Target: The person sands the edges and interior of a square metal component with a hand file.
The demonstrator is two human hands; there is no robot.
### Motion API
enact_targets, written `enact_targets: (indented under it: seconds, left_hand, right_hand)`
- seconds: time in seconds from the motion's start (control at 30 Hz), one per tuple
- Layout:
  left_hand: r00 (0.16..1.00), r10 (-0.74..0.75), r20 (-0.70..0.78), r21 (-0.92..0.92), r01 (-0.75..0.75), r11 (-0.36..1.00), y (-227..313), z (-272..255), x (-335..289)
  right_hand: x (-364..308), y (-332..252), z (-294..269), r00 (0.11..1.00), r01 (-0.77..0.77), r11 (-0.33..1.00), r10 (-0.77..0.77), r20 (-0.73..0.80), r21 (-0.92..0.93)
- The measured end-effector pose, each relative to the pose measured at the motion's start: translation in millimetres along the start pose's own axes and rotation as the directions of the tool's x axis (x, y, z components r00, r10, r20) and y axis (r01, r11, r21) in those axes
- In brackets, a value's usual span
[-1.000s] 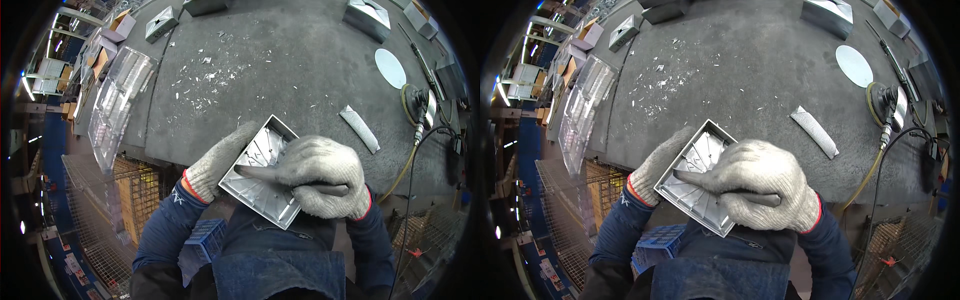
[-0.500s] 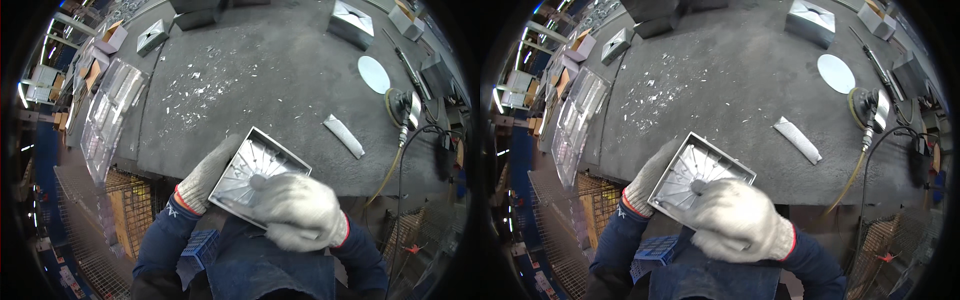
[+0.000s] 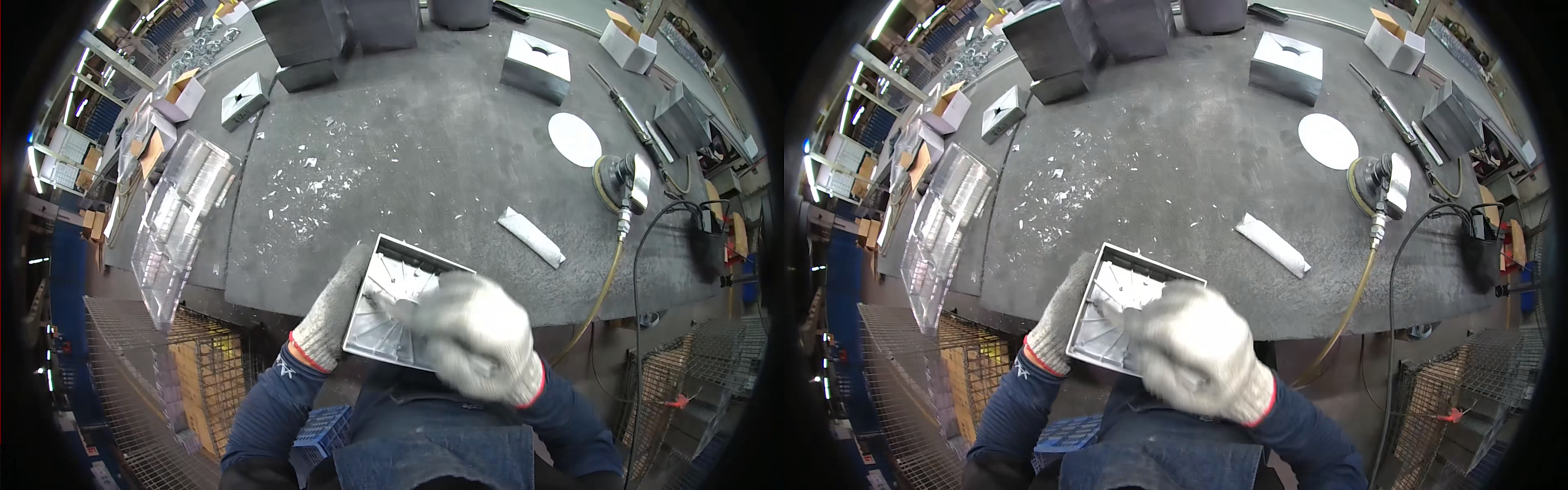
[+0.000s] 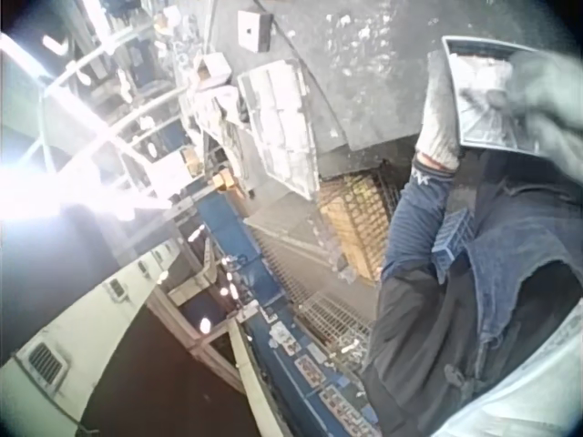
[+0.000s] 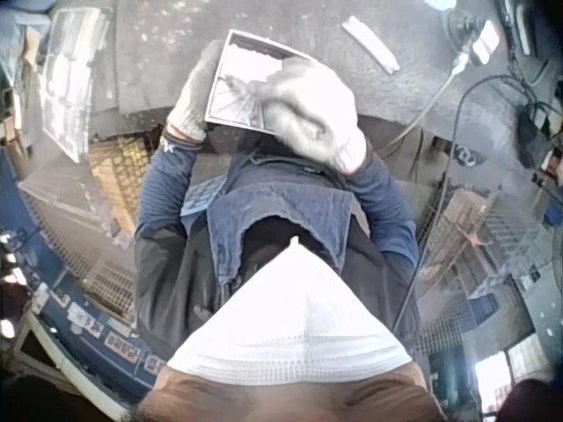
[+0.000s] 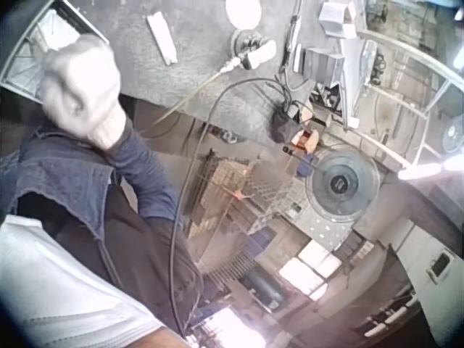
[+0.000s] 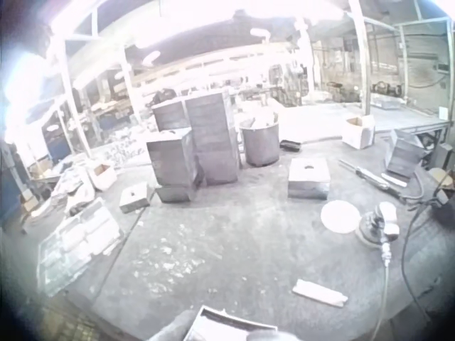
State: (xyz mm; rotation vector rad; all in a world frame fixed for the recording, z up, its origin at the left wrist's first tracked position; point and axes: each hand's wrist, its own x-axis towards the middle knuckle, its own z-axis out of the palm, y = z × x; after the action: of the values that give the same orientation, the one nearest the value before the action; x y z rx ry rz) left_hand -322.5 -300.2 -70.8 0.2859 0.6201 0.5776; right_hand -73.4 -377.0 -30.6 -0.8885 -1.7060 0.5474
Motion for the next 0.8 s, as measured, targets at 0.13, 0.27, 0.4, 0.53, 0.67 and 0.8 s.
enact_targets:
  seconds: [0.13,0.27,0.4,0.53,0.67,0.8]
  left_hand:
    - [0.981,0.087,-0.176,0.154,-0.060,0.986,-6,-7,2]
    - [0.987,0.108,-0.117,0.222,-0.080,0.972,-2,-20,7]
    - [0.970,0.119,-0.212,0.042,-0.112,0.993,-14,-14,7]
    - [0.997,0.076,-0.031,0.005,-0.076,0.997,-8,-12,7]
    - [0.981,0.132,-0.141,0.056,-0.126,0.991,-11,-4,4]
    - [0.982,0.139,-0.128,0.145,-0.120,0.982,-4,4,1]
  right_hand:
    - [-9,-9,-1,0.997,-0.066,0.996,0.068,-0.023,0.056]
    - [0,27,17,0.989,-0.015,0.988,-0.008,-0.147,-0.156]
    - [-12,-2,18,0.999,-0.001,0.999,-0.001,-0.038,-0.055]
    - [-7,17,20,0.990,0.062,0.981,-0.084,-0.117,-0.184]
    - [-5,5,17,0.995,0.075,0.982,-0.086,-0.053,-0.175]
    - [1,11,10,0.988,-0.046,0.992,0.027,-0.154,-0.120]
